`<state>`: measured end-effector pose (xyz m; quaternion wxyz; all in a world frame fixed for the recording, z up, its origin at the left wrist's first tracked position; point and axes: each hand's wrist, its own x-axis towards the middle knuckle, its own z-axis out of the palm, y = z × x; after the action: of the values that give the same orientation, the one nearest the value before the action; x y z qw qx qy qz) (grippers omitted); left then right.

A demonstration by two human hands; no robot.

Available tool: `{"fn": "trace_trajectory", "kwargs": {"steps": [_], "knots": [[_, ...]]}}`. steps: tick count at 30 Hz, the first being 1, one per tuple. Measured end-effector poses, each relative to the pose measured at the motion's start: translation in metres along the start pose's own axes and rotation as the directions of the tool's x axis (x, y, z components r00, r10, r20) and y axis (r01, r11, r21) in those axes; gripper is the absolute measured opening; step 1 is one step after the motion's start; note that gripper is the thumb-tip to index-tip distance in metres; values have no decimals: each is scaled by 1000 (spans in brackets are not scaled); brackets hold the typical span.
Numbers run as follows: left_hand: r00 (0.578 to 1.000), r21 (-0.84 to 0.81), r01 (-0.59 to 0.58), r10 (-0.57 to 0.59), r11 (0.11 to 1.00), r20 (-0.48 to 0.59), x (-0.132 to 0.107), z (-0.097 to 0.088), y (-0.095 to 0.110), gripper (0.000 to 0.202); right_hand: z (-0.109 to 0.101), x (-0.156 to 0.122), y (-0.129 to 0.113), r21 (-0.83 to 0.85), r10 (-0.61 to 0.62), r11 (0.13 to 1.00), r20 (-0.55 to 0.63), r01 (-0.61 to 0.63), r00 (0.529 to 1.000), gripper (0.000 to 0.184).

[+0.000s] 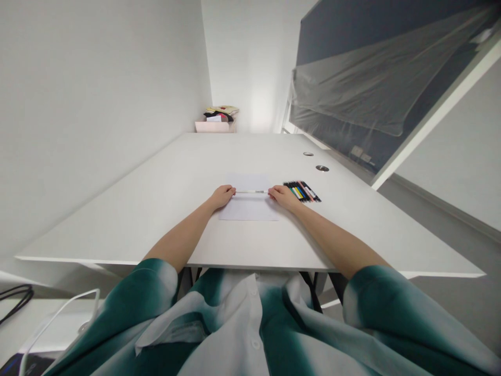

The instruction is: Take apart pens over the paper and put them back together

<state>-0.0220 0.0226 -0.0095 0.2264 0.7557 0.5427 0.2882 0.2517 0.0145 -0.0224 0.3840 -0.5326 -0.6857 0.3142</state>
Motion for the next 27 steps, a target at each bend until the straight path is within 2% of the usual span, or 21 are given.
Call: {"fn": "trace_trajectory", "kwargs": {"steps": [8, 12, 14, 17, 22, 27], "knots": [[996, -83, -58, 53, 995, -67, -3, -2, 0, 27, -2, -4, -4, 82, -16, 997, 9, 15, 1000, 16], [997, -168, -62, 52, 984, -63, -4, -1, 4, 20, -2, -3, -4, 174, 21, 984, 28, -25, 999, 6], [997, -198, -59, 47, 978, -69, -3, 1, 6, 17, -1, -3, -3, 186, 21, 982, 24, -25, 999, 10], [995, -217, -80, 65, 973, -75, -3, 6, 9, 17, 0, -4, -4, 80, -46, 996, 6, 45, 999, 19], [991, -236, -128, 118, 963, -59, -3, 11, 12, 21, 2, -7, -9, -150, -141, 978, 25, 143, 990, 20], [985, -140, -171, 168, 975, -37, -5, 10, 16, 26, 4, -10, -16, -264, -203, 940, 80, 217, 976, 27]]}}
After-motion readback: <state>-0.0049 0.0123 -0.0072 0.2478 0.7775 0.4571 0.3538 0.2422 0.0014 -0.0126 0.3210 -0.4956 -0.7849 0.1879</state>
